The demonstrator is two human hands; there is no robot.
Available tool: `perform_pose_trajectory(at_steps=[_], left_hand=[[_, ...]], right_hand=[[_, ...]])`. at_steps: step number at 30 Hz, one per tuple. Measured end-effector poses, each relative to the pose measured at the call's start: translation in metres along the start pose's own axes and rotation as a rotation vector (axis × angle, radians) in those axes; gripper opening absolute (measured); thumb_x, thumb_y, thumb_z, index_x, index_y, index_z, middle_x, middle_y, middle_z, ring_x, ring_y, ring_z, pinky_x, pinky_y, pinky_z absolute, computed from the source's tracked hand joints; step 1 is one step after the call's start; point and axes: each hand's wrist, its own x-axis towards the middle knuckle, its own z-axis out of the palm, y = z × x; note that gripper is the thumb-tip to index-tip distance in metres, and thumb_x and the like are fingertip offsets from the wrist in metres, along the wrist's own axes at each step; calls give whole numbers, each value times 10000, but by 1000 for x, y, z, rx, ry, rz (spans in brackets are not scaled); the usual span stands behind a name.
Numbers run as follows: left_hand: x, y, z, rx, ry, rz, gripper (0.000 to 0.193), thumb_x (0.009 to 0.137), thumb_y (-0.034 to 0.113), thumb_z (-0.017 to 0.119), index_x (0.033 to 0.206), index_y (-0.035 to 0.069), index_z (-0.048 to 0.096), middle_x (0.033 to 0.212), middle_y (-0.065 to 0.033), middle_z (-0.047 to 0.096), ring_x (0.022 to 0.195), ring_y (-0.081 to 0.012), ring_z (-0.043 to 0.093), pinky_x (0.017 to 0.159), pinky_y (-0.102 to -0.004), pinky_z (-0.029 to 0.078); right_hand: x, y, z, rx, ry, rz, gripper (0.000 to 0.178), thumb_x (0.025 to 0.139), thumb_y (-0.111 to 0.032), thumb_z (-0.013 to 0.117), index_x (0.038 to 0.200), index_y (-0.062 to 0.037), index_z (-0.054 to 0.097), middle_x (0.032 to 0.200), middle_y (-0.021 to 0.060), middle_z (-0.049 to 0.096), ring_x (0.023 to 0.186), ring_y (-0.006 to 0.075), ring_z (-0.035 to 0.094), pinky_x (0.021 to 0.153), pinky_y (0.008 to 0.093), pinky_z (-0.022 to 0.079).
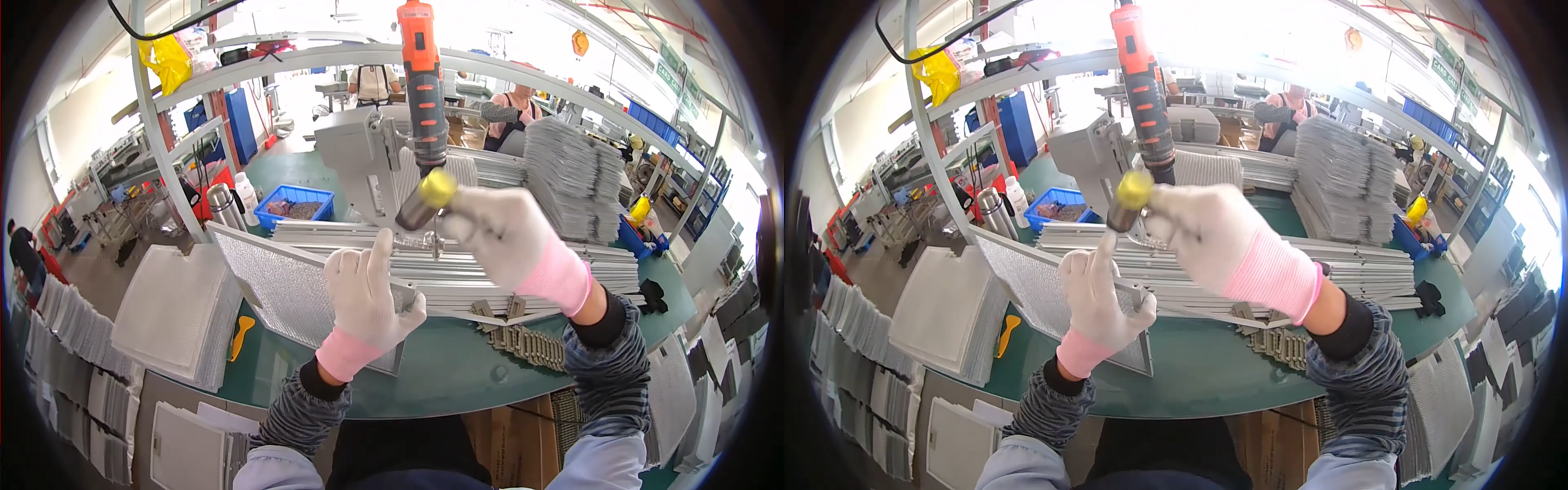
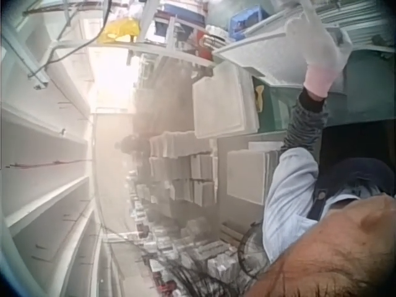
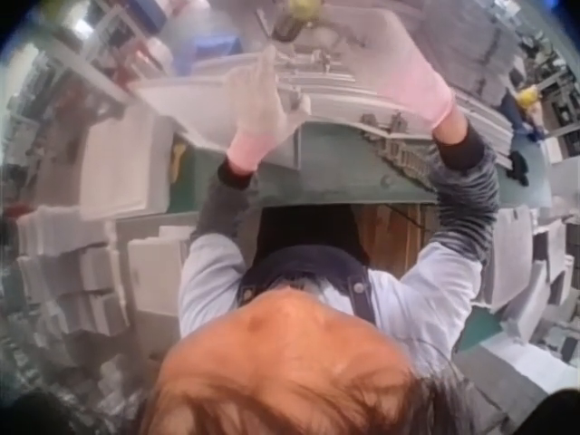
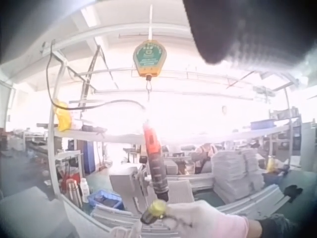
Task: Assembling metal mesh filters by attaching frames and using a pneumatic screwdriver at a manufacturing station.
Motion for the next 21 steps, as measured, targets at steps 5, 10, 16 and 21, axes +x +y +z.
perform_pose_trajectory(at_steps=[5, 10, 16, 21], left_hand=[[4, 2, 2, -7, 33, 31, 857, 580, 238, 722, 1311, -79, 405, 881, -105, 508, 804, -276, 458, 815, -441, 353], [3, 5, 9, -26, 44, 33, 844, 586, 248, 720, 1309, -61, 415, 844, -99, 482, 792, -281, 455, 801, -440, 352], [-11, -13, -1, 20, -5, -12, 664, 622, 261, 697, 1212, 20, 512, 840, -83, 468, 799, -279, 466, 786, -444, 363], [-5, 5, -3, -88, 52, 14, 489, 640, 267, 688, 1069, 59, 577, 831, -68, 466, 787, -269, 474, 759, -441, 385]], right_hand=[[-7, 21, 9, -304, -256, -203, 203, 891, -47, 562, 1085, -28, 620, 737, 190, 595, 605, 304, 598, 585, 341, 490], [-14, 10, 1, 1, 22, 72, 221, 901, -129, 587, 1098, -33, 611, 768, 205, 591, 674, 356, 607, 622, 401, 483], [-54, 62, 70, 189, 3, 287, 207, 924, -61, 480, 1055, -28, 637, 581, 42, 501, 521, 86, 468, 512, 264, 386], [-216, 216, 194, -431, -4, 246, 160, 917, -158, 539, 870, -6, 558, 701, 139, 603, 622, 310, 615, 561, 433, 483]])
